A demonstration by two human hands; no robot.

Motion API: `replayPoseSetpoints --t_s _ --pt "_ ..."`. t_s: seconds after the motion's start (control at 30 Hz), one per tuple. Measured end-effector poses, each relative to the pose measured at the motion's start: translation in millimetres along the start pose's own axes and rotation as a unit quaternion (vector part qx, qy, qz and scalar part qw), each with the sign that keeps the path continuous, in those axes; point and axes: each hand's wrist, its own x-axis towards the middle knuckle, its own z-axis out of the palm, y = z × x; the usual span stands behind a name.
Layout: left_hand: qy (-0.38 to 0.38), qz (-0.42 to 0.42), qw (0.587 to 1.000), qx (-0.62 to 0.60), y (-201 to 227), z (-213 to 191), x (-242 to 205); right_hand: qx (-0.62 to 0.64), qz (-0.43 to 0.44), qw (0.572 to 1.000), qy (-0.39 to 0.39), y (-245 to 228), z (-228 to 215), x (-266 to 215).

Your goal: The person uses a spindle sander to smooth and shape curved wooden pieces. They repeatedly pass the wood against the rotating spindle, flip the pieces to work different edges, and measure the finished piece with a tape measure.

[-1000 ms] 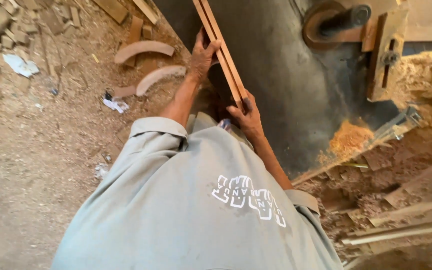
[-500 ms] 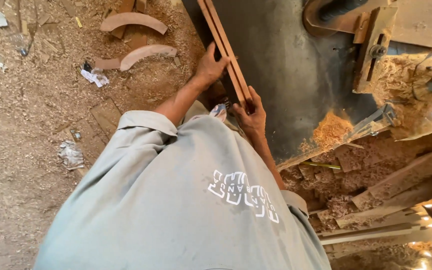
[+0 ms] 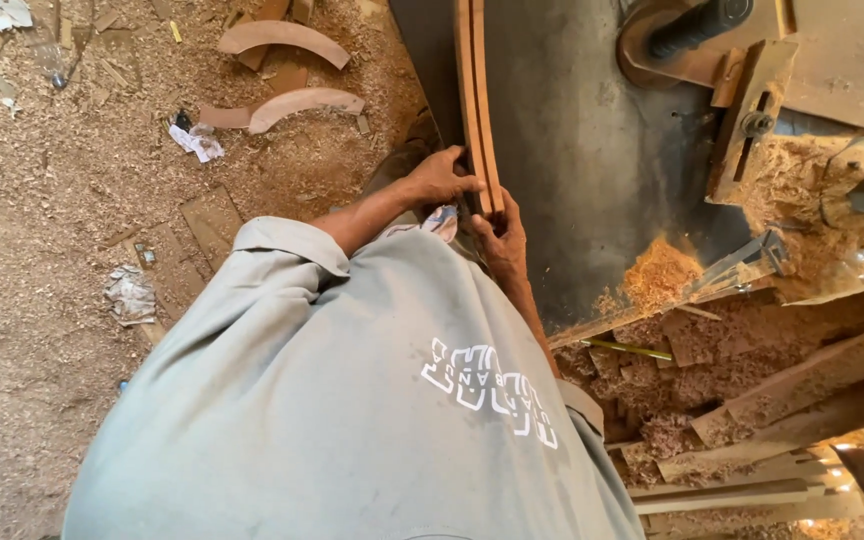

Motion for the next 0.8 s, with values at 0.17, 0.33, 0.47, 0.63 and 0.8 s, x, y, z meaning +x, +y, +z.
replayPoseSetpoints --t_s 0.17,0.33,0.47,0.63,0.8 --pt "-0.020 -0.028 0.999 -0.026 -5 3 -10 -0.066 0.009 0.998 -0.024 -1 -3 -11" --pt "-0.024 -0.040 0.993 -0.113 -8 0 -18 -0.085 -0.013 0.992 0.093 32 -35 -40" --pt "-0.032 -0.037 0.983 -0.178 -15 7 -13 -0.289 -0.046 0.860 0.419 121 -123 -86" --pt "-0.034 -0.055 0.948 -0.311 -2 21 -24 -0.347 0.015 0.735 0.583 124 -179 -154" --pt "-0.025 -0.068 0.937 -0.341 -18 39 -3 -0.102 0.030 0.904 0.415 77 -141 -103"
